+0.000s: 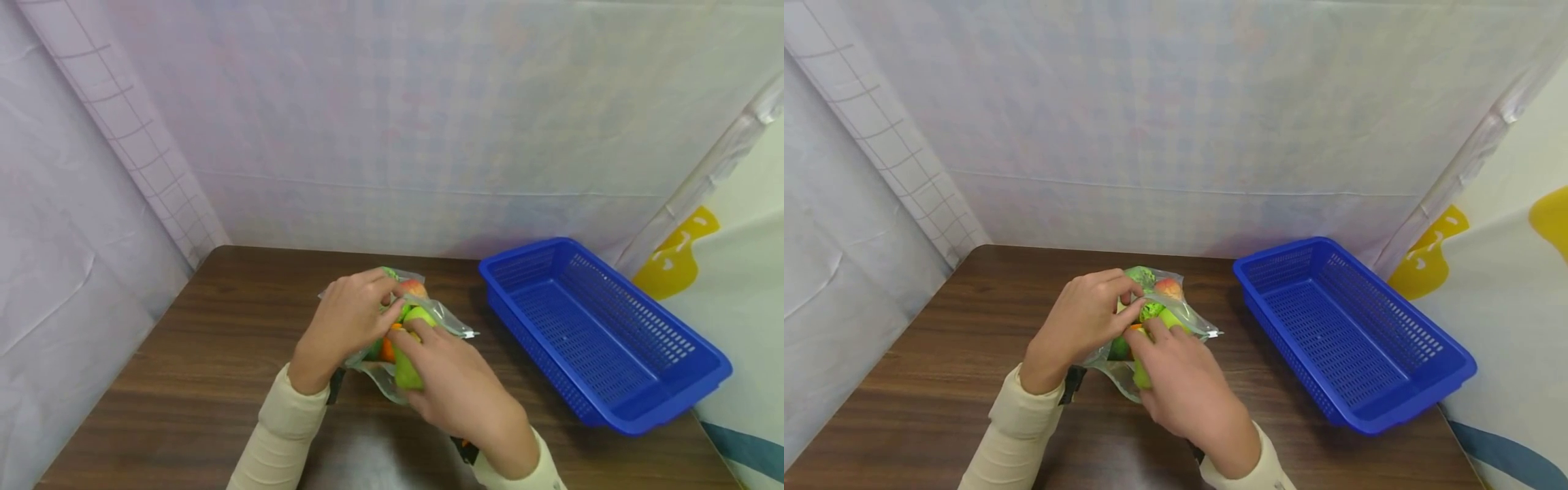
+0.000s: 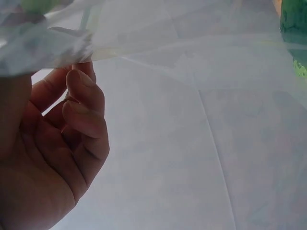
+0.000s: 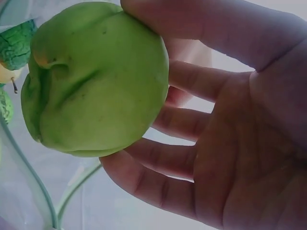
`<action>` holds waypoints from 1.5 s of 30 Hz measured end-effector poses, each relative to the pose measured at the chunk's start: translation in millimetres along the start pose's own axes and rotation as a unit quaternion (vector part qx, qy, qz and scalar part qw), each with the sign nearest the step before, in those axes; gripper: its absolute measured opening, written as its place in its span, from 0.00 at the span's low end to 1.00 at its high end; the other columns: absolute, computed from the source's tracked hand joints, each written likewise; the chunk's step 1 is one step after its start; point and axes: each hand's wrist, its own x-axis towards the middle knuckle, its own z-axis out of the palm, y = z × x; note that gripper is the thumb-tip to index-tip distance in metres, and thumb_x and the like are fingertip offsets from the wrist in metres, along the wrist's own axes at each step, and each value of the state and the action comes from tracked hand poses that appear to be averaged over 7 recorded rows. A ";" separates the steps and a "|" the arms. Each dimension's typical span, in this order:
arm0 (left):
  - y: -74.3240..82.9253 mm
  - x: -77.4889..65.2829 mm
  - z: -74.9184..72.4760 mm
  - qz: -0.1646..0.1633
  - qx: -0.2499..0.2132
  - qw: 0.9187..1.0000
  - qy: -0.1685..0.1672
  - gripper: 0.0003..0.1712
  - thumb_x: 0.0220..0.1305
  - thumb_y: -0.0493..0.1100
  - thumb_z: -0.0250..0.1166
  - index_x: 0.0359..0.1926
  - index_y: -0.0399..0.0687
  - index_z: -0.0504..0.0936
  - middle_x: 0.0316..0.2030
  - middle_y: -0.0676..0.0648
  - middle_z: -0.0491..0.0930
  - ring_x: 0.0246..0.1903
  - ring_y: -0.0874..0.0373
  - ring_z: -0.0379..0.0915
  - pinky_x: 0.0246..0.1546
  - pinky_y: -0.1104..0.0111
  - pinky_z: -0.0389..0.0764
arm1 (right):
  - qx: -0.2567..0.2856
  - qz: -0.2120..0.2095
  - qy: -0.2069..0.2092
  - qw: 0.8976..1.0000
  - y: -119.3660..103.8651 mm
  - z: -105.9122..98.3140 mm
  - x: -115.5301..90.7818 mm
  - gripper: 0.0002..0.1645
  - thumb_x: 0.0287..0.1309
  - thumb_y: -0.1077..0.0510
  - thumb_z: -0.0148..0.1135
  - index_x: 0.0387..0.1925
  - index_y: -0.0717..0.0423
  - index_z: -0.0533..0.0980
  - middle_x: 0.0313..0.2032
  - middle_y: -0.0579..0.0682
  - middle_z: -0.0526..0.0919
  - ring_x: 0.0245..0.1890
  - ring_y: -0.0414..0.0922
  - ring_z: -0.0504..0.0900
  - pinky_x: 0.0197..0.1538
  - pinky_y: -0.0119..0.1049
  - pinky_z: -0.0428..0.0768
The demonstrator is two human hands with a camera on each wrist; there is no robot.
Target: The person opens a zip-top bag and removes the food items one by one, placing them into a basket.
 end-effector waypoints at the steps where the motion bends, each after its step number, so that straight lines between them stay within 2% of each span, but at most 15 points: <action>1: 0.0 0.1 -0.1 0.000 0.000 1.000 0.000 0.03 0.61 0.42 0.71 0.35 0.49 0.89 0.29 0.54 0.84 0.22 0.66 0.75 0.21 0.73 0.74 | 0.002 -0.001 0.000 1.000 0.0 -1.5 -0.9 0.42 0.41 0.48 0.81 0.60 0.41 0.73 0.53 0.43 0.79 0.44 0.44 0.81 0.39 0.42 0.83; 5: -0.4 0.5 0.1 0.002 0.002 1.000 0.003 0.03 0.60 0.42 0.71 0.35 0.49 0.89 0.29 0.55 0.83 0.21 0.65 0.74 0.21 0.73 0.74 | 0.009 0.004 0.002 1.000 0.2 -7.7 -4.8 0.44 0.42 0.46 0.81 0.63 0.41 0.73 0.57 0.45 0.79 0.48 0.46 0.82 0.42 0.46 0.84; 11: -0.9 1.1 0.1 0.004 0.003 1.000 0.004 0.03 0.59 0.42 0.71 0.34 0.49 0.89 0.27 0.55 0.82 0.21 0.65 0.73 0.20 0.73 0.73 | 0.029 0.026 -0.009 0.999 2.0 -17.4 -10.3 0.47 0.43 0.48 0.82 0.67 0.40 0.72 0.62 0.46 0.77 0.52 0.48 0.83 0.45 0.48 0.84; 15: -1.2 0.8 0.3 0.002 0.003 1.000 -0.001 0.03 0.59 0.42 0.71 0.34 0.49 0.89 0.27 0.55 0.82 0.21 0.65 0.73 0.20 0.74 0.73 | 0.039 0.014 -0.002 0.999 4.7 -20.5 -11.9 0.48 0.43 0.50 0.81 0.68 0.41 0.71 0.63 0.47 0.76 0.53 0.48 0.82 0.48 0.49 0.84; 23: -2.0 0.6 0.2 0.002 0.005 1.000 -0.007 0.02 0.60 0.42 0.72 0.34 0.49 0.89 0.28 0.54 0.84 0.21 0.65 0.74 0.21 0.74 0.73 | 0.053 -0.033 0.053 0.997 11.4 -21.8 -8.4 0.47 0.41 0.50 0.83 0.66 0.43 0.72 0.64 0.47 0.74 0.53 0.46 0.82 0.52 0.44 0.83; 31: -2.4 1.4 0.2 0.006 -0.001 1.000 -0.011 0.04 0.61 0.43 0.72 0.35 0.49 0.90 0.28 0.54 0.84 0.20 0.66 0.73 0.19 0.76 0.71 | 0.080 -0.024 0.094 0.992 19.0 -21.7 -6.4 0.46 0.41 0.54 0.83 0.65 0.47 0.72 0.63 0.49 0.75 0.56 0.47 0.80 0.53 0.44 0.83; 38: -2.8 0.4 -0.6 0.005 -0.008 1.000 -0.005 0.03 0.60 0.42 0.72 0.35 0.48 0.90 0.27 0.54 0.83 0.21 0.65 0.73 0.20 0.76 0.72 | 0.095 -0.033 0.130 0.986 23.1 -20.4 -2.3 0.48 0.41 0.56 0.83 0.65 0.47 0.71 0.62 0.49 0.74 0.56 0.46 0.79 0.49 0.42 0.84; 45: -4.7 0.2 -2.9 0.010 -0.008 1.000 0.000 0.02 0.59 0.40 0.72 0.34 0.47 0.90 0.27 0.53 0.84 0.20 0.65 0.73 0.19 0.76 0.72 | 0.108 -0.027 0.157 0.981 30.7 -22.9 1.6 0.47 0.43 0.57 0.82 0.66 0.49 0.70 0.61 0.49 0.74 0.55 0.46 0.79 0.53 0.43 0.83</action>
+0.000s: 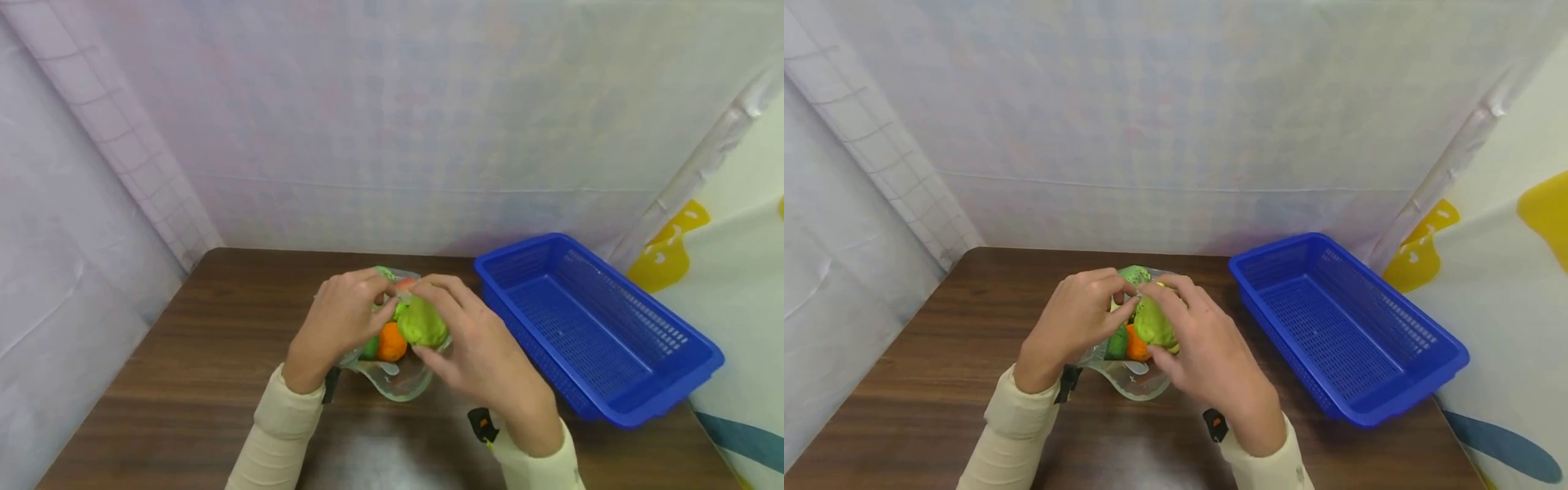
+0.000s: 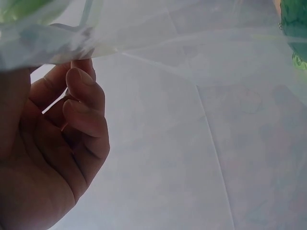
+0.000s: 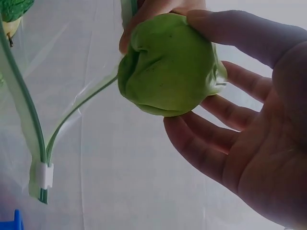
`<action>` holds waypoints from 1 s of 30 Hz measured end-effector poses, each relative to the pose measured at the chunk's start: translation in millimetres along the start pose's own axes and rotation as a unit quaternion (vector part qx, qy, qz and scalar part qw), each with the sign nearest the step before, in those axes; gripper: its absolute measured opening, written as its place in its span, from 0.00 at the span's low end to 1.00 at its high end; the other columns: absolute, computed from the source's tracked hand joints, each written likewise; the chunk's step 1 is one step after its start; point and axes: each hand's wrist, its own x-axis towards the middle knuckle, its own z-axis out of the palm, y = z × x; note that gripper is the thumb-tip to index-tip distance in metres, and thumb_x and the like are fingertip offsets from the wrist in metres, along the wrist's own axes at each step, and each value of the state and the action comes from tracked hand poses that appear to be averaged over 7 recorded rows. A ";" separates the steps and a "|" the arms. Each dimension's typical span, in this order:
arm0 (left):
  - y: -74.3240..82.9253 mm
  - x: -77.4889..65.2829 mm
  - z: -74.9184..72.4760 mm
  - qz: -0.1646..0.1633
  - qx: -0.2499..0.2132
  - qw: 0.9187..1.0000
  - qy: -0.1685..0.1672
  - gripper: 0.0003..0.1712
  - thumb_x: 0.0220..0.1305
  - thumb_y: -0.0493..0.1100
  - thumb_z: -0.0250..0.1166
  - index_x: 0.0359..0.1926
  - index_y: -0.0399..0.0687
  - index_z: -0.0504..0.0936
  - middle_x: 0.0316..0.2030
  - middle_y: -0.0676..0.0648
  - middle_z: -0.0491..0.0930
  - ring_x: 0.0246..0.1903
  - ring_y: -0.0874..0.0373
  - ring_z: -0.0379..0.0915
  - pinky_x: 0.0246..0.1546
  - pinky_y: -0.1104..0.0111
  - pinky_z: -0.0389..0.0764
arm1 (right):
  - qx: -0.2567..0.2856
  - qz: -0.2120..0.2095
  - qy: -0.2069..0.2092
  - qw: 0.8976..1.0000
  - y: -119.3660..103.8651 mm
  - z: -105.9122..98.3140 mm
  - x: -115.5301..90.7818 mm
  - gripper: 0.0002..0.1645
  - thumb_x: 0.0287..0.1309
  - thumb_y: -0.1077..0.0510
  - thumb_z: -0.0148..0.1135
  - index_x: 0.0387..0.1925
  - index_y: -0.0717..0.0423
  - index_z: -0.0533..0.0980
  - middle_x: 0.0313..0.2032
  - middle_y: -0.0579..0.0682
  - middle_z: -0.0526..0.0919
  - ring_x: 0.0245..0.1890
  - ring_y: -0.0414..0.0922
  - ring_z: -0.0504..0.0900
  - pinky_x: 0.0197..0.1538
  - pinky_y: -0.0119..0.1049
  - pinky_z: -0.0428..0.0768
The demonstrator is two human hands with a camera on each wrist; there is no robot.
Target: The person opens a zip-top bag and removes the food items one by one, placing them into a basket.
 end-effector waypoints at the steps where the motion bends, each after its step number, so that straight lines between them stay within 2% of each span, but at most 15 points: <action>1: 0.1 0.1 -0.7 0.000 0.000 1.000 0.001 0.03 0.59 0.40 0.72 0.34 0.47 0.90 0.27 0.53 0.84 0.20 0.65 0.73 0.19 0.76 0.72 | 0.003 0.000 0.003 1.000 1.1 -0.8 0.5 0.47 0.43 0.57 0.82 0.65 0.50 0.70 0.61 0.50 0.74 0.55 0.47 0.79 0.53 0.43 0.83; 5: 0.2 -0.1 -2.4 -0.005 0.001 1.000 0.001 0.03 0.59 0.40 0.72 0.34 0.48 0.90 0.27 0.54 0.84 0.20 0.65 0.72 0.19 0.75 0.72 | 0.013 0.005 0.016 1.000 4.2 -3.7 1.5 0.46 0.42 0.58 0.83 0.65 0.51 0.70 0.61 0.50 0.73 0.54 0.47 0.78 0.53 0.43 0.82; 10: -0.2 -1.4 -1.7 -0.011 -0.003 1.000 -0.005 0.03 0.59 0.41 0.72 0.34 0.48 0.90 0.27 0.54 0.84 0.20 0.65 0.72 0.19 0.74 0.71 | 0.021 0.020 0.033 0.999 8.9 -5.0 -0.1 0.46 0.43 0.58 0.83 0.65 0.53 0.70 0.61 0.51 0.73 0.57 0.47 0.77 0.57 0.43 0.80; 19: 0.2 -1.8 -0.9 -0.014 -0.005 1.000 -0.010 0.03 0.59 0.41 0.72 0.34 0.48 0.90 0.27 0.53 0.84 0.20 0.65 0.72 0.19 0.74 0.71 | -0.007 0.047 0.044 0.998 21.1 -13.9 3.6 0.48 0.44 0.57 0.83 0.66 0.51 0.70 0.60 0.53 0.72 0.55 0.49 0.78 0.55 0.46 0.82; 22: 0.1 -2.3 -0.8 -0.017 -0.002 1.000 -0.012 0.03 0.60 0.41 0.71 0.34 0.49 0.90 0.26 0.54 0.83 0.20 0.65 0.71 0.20 0.73 0.71 | -0.017 0.049 0.050 0.997 25.8 -20.3 8.7 0.46 0.44 0.57 0.83 0.65 0.53 0.70 0.59 0.54 0.72 0.55 0.51 0.78 0.55 0.48 0.81; 27: 0.2 -3.4 -0.3 -0.020 -0.002 1.000 -0.014 0.03 0.61 0.42 0.71 0.34 0.50 0.90 0.26 0.55 0.83 0.20 0.65 0.71 0.19 0.74 0.71 | -0.040 0.047 0.051 0.997 32.2 -35.6 17.5 0.42 0.44 0.58 0.83 0.61 0.57 0.71 0.56 0.56 0.72 0.47 0.51 0.78 0.47 0.46 0.82; 30: -0.1 -3.8 0.3 -0.019 -0.002 1.000 -0.014 0.03 0.61 0.42 0.71 0.34 0.49 0.90 0.26 0.55 0.83 0.20 0.65 0.71 0.19 0.74 0.70 | -0.053 0.050 0.049 0.996 32.7 -47.5 23.6 0.41 0.44 0.58 0.83 0.59 0.58 0.71 0.55 0.58 0.71 0.46 0.52 0.78 0.47 0.47 0.82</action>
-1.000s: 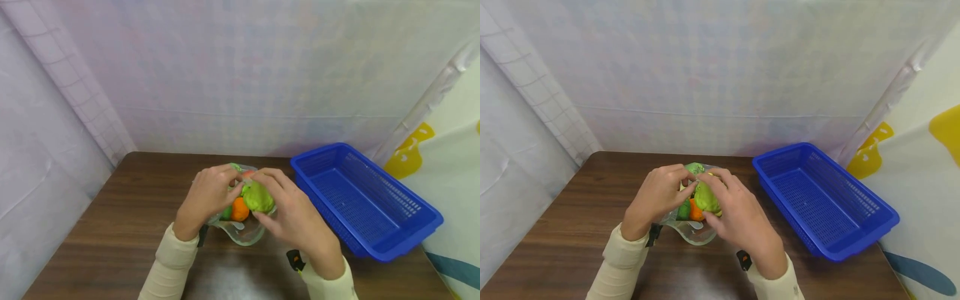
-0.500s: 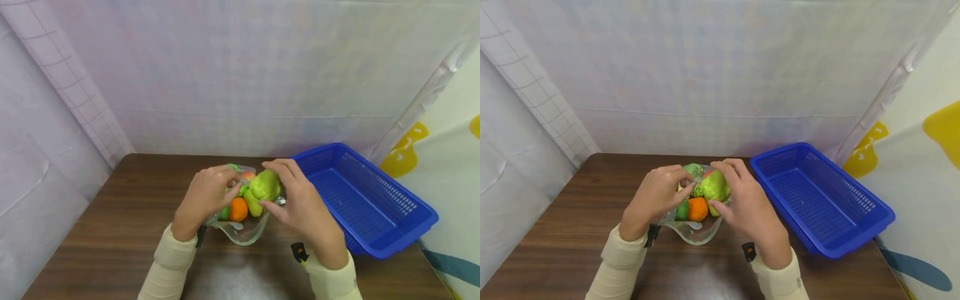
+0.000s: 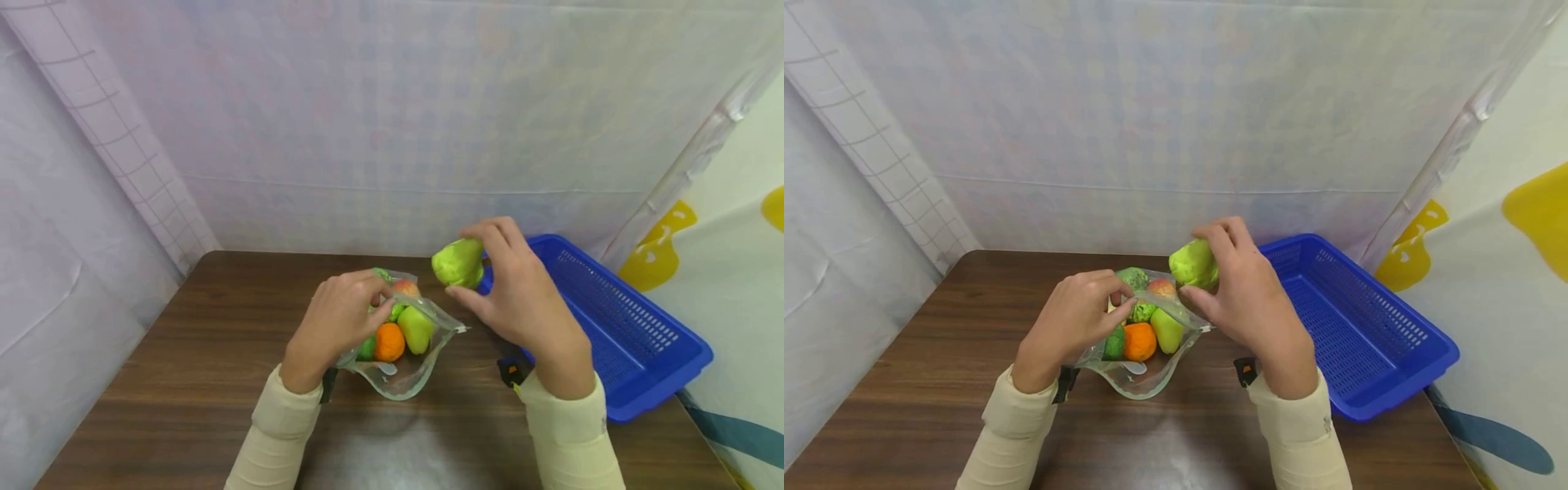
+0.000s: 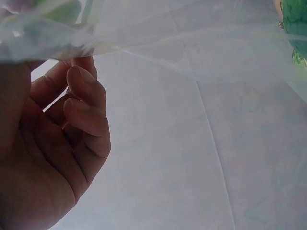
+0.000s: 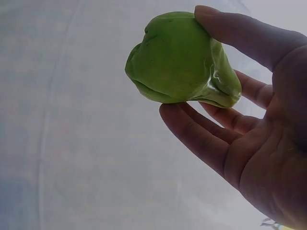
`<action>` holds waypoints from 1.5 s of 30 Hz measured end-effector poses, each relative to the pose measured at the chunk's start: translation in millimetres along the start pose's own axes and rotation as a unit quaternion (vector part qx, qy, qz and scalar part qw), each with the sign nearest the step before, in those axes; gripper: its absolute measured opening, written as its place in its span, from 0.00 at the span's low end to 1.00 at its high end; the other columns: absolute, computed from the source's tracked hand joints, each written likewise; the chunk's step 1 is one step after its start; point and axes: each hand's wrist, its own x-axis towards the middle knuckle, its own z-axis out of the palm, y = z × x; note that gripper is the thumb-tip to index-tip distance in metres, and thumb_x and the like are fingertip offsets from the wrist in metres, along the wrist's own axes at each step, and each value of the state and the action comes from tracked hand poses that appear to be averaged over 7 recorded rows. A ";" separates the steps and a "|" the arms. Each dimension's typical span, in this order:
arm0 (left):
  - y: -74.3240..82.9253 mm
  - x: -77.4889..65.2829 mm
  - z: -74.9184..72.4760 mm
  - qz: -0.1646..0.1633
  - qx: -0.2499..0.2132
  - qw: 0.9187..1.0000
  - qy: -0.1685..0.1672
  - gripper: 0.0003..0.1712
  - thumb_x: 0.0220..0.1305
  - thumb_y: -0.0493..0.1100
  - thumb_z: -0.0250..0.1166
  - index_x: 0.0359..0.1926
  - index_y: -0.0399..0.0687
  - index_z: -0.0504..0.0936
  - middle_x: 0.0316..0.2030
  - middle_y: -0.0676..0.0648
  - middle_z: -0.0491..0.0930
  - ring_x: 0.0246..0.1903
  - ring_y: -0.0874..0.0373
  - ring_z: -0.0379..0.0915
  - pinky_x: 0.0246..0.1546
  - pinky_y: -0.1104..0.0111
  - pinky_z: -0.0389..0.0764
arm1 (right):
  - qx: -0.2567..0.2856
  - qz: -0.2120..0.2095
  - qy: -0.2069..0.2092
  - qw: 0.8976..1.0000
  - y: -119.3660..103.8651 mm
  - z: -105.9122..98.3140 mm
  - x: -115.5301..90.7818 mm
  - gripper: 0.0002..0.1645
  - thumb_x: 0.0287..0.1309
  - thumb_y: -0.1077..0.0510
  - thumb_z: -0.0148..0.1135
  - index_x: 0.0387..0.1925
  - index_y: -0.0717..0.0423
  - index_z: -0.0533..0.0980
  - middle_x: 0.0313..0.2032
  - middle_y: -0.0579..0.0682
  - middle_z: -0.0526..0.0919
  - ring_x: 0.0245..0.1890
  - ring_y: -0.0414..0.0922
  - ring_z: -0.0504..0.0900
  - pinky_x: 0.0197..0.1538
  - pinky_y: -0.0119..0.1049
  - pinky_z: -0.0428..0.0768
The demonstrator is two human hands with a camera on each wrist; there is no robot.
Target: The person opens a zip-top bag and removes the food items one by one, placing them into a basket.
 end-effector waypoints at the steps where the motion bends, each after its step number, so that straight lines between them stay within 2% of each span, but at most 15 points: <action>1: -0.1 0.1 0.2 0.000 0.000 1.000 0.000 0.03 0.61 0.42 0.71 0.34 0.49 0.90 0.26 0.55 0.83 0.20 0.65 0.71 0.19 0.74 0.70 | -0.003 0.003 -0.001 1.000 0.3 -3.9 2.5 0.40 0.45 0.59 0.82 0.59 0.59 0.71 0.55 0.58 0.71 0.46 0.52 0.78 0.47 0.48 0.82; 7: 0.0 1.2 0.2 -0.001 0.000 1.000 -0.002 0.03 0.61 0.42 0.71 0.34 0.49 0.90 0.26 0.55 0.83 0.20 0.65 0.69 0.19 0.75 0.69 | -0.007 0.028 -0.027 0.999 9.5 -17.8 16.6 0.38 0.48 0.60 0.80 0.58 0.60 0.68 0.55 0.59 0.69 0.47 0.55 0.77 0.48 0.51 0.82; 15: 0.3 2.8 -0.7 0.001 0.004 1.000 -0.004 0.03 0.61 0.41 0.71 0.34 0.49 0.89 0.25 0.54 0.82 0.18 0.65 0.67 0.17 0.75 0.67 | -0.022 0.065 -0.096 0.993 45.4 -15.7 37.4 0.39 0.51 0.58 0.77 0.60 0.63 0.66 0.54 0.62 0.69 0.47 0.57 0.75 0.50 0.54 0.78; 20: 0.7 2.8 -0.9 -0.006 0.001 1.000 -0.008 0.03 0.61 0.41 0.71 0.34 0.49 0.89 0.26 0.54 0.82 0.19 0.66 0.68 0.17 0.76 0.68 | -0.033 0.091 -0.142 0.985 74.5 -11.6 50.3 0.40 0.51 0.58 0.76 0.61 0.63 0.66 0.55 0.64 0.68 0.48 0.60 0.74 0.50 0.56 0.77; 25: 0.6 3.1 -0.9 -0.009 -0.001 1.000 -0.009 0.02 0.60 0.41 0.71 0.33 0.49 0.89 0.26 0.55 0.83 0.19 0.66 0.69 0.18 0.75 0.69 | -0.057 0.114 -0.192 0.973 99.8 -1.6 56.8 0.39 0.51 0.56 0.75 0.62 0.60 0.68 0.57 0.66 0.69 0.49 0.61 0.75 0.48 0.56 0.79; 29: 0.3 3.7 0.2 -0.009 0.001 1.000 -0.009 0.02 0.60 0.41 0.71 0.33 0.49 0.89 0.26 0.55 0.82 0.19 0.66 0.69 0.19 0.75 0.69 | -0.073 0.122 -0.228 0.963 121.1 8.1 56.9 0.39 0.50 0.55 0.76 0.61 0.61 0.69 0.60 0.68 0.69 0.48 0.62 0.76 0.48 0.56 0.79; 35: 0.1 4.1 2.6 -0.009 -0.002 1.000 -0.011 0.02 0.60 0.41 0.71 0.31 0.50 0.88 0.25 0.55 0.82 0.19 0.67 0.68 0.18 0.76 0.69 | -0.082 0.119 -0.259 0.955 154.7 20.0 49.0 0.37 0.45 0.57 0.76 0.57 0.63 0.72 0.52 0.67 0.73 0.44 0.59 0.76 0.46 0.54 0.78; 40: 0.6 4.0 2.3 -0.010 -0.002 1.000 -0.008 0.02 0.59 0.41 0.70 0.30 0.50 0.87 0.25 0.55 0.82 0.19 0.67 0.68 0.19 0.75 0.69 | -0.083 0.121 -0.296 0.944 179.0 30.4 40.3 0.36 0.45 0.57 0.77 0.55 0.64 0.72 0.49 0.66 0.75 0.43 0.58 0.75 0.45 0.53 0.78; 45: 1.6 4.0 0.5 -0.013 -0.001 1.000 -0.011 0.03 0.59 0.41 0.69 0.29 0.50 0.87 0.25 0.56 0.82 0.19 0.67 0.67 0.19 0.75 0.69 | -0.065 0.132 -0.311 0.939 198.3 40.1 32.4 0.36 0.44 0.56 0.78 0.53 0.66 0.72 0.46 0.66 0.76 0.43 0.58 0.75 0.45 0.52 0.77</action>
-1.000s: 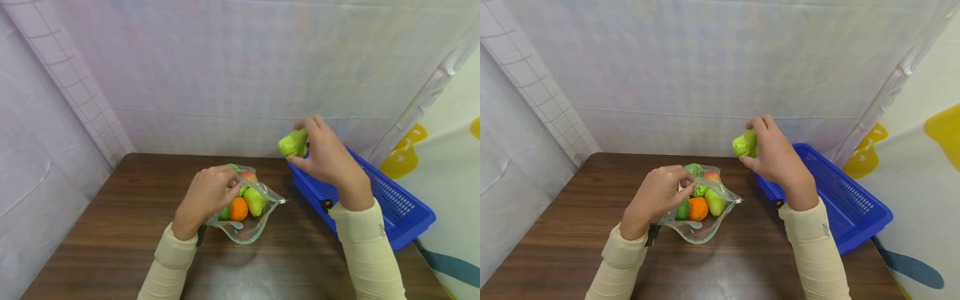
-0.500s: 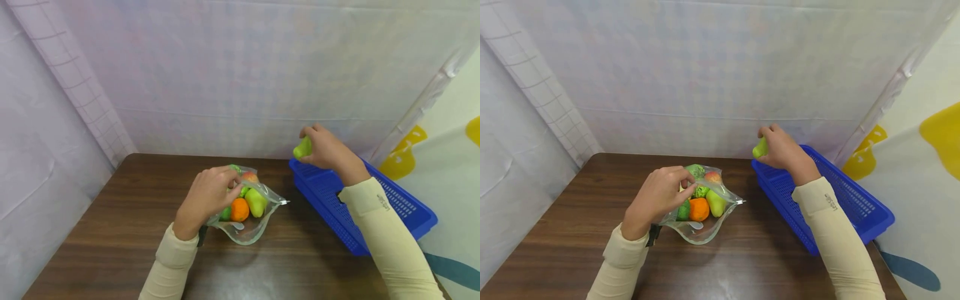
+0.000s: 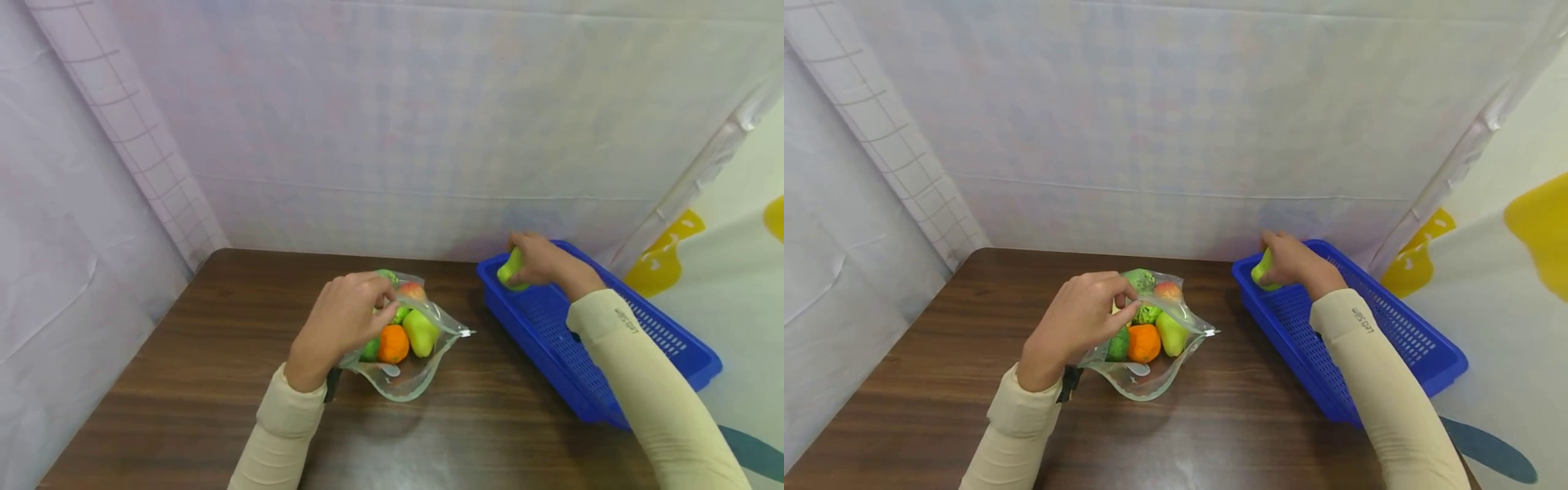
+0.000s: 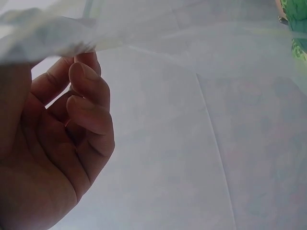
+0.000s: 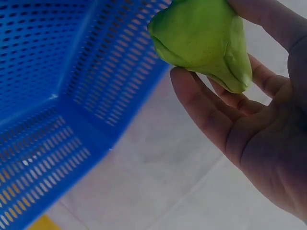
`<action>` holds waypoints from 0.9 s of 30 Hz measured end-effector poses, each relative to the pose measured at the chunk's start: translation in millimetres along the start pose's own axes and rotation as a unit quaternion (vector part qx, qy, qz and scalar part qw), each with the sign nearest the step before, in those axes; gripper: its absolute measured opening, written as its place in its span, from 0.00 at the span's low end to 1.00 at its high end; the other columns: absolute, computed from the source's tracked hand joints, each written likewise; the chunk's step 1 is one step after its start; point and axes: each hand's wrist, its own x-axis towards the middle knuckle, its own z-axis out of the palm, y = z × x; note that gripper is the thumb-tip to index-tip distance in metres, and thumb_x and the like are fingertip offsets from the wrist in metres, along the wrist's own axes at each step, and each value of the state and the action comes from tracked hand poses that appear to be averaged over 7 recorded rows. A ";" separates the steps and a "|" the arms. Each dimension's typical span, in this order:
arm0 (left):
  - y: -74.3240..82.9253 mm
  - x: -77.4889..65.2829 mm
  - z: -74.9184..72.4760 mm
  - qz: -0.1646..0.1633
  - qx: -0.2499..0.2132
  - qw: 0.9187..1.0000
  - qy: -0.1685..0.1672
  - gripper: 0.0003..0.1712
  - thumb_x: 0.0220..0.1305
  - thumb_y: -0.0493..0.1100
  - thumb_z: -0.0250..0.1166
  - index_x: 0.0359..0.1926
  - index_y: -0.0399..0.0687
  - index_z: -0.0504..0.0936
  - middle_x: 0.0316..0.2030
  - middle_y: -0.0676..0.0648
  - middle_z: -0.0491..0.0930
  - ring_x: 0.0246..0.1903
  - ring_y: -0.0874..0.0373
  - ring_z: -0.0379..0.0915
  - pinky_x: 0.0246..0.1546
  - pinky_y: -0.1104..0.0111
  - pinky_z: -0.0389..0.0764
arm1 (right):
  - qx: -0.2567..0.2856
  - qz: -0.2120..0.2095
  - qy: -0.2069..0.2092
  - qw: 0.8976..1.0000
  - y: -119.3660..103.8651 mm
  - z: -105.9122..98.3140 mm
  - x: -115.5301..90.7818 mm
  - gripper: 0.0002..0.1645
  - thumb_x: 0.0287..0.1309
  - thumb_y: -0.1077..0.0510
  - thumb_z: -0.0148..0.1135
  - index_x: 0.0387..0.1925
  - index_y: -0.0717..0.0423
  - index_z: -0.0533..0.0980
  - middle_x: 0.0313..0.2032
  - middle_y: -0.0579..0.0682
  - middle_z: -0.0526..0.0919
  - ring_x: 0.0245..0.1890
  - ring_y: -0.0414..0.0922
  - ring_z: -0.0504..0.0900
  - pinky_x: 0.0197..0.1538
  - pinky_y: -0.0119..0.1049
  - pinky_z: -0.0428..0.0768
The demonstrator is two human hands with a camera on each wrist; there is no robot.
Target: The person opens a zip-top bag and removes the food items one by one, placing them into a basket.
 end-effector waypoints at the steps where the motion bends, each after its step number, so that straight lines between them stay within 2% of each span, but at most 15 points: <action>1: 0.1 0.1 -0.2 -0.001 0.000 1.000 -0.001 0.03 0.59 0.40 0.69 0.29 0.50 0.87 0.25 0.56 0.82 0.19 0.67 0.67 0.19 0.76 0.69 | 0.006 0.002 -0.002 1.000 2.6 2.6 0.9 0.36 0.44 0.57 0.78 0.53 0.67 0.72 0.45 0.65 0.76 0.43 0.57 0.75 0.45 0.52 0.78; 4: 0.1 0.5 0.0 -0.001 0.000 1.000 -0.002 0.03 0.60 0.40 0.69 0.29 0.50 0.87 0.25 0.55 0.82 0.19 0.67 0.67 0.19 0.76 0.69 | 0.014 0.012 -0.011 1.000 8.7 10.0 2.8 0.36 0.44 0.56 0.78 0.52 0.67 0.71 0.44 0.65 0.75 0.42 0.57 0.75 0.44 0.51 0.78; 10: -0.3 1.2 1.4 0.001 -0.002 1.000 0.001 0.03 0.59 0.39 0.69 0.29 0.50 0.87 0.25 0.55 0.82 0.19 0.67 0.66 0.19 0.76 0.69 | -0.014 0.042 -0.034 0.998 16.8 28.9 6.7 0.33 0.47 0.54 0.75 0.51 0.66 0.72 0.42 0.63 0.75 0.40 0.56 0.76 0.45 0.52 0.78; 15: 0.5 1.0 1.5 -0.001 -0.002 1.000 -0.002 0.03 0.60 0.39 0.69 0.30 0.50 0.88 0.25 0.55 0.82 0.18 0.66 0.65 0.18 0.76 0.68 | -0.028 0.058 -0.049 0.997 23.6 48.6 9.2 0.29 0.51 0.59 0.69 0.53 0.67 0.71 0.44 0.64 0.76 0.41 0.56 0.76 0.45 0.52 0.77; 20: 2.2 1.5 1.3 -0.003 -0.006 1.000 -0.009 0.03 0.61 0.40 0.68 0.31 0.50 0.88 0.26 0.55 0.82 0.18 0.66 0.65 0.18 0.77 0.68 | -0.023 0.071 -0.052 0.996 27.4 60.7 10.0 0.26 0.53 0.64 0.64 0.55 0.67 0.70 0.48 0.67 0.76 0.46 0.59 0.76 0.50 0.57 0.77; 27: 2.8 2.7 1.8 0.001 -0.003 1.000 -0.010 0.04 0.62 0.40 0.67 0.31 0.50 0.88 0.25 0.56 0.81 0.17 0.66 0.64 0.18 0.76 0.67 | -0.025 0.076 -0.046 0.996 24.7 65.3 7.3 0.21 0.63 0.61 0.57 0.55 0.68 0.69 0.51 0.71 0.73 0.54 0.67 0.76 0.59 0.64 0.73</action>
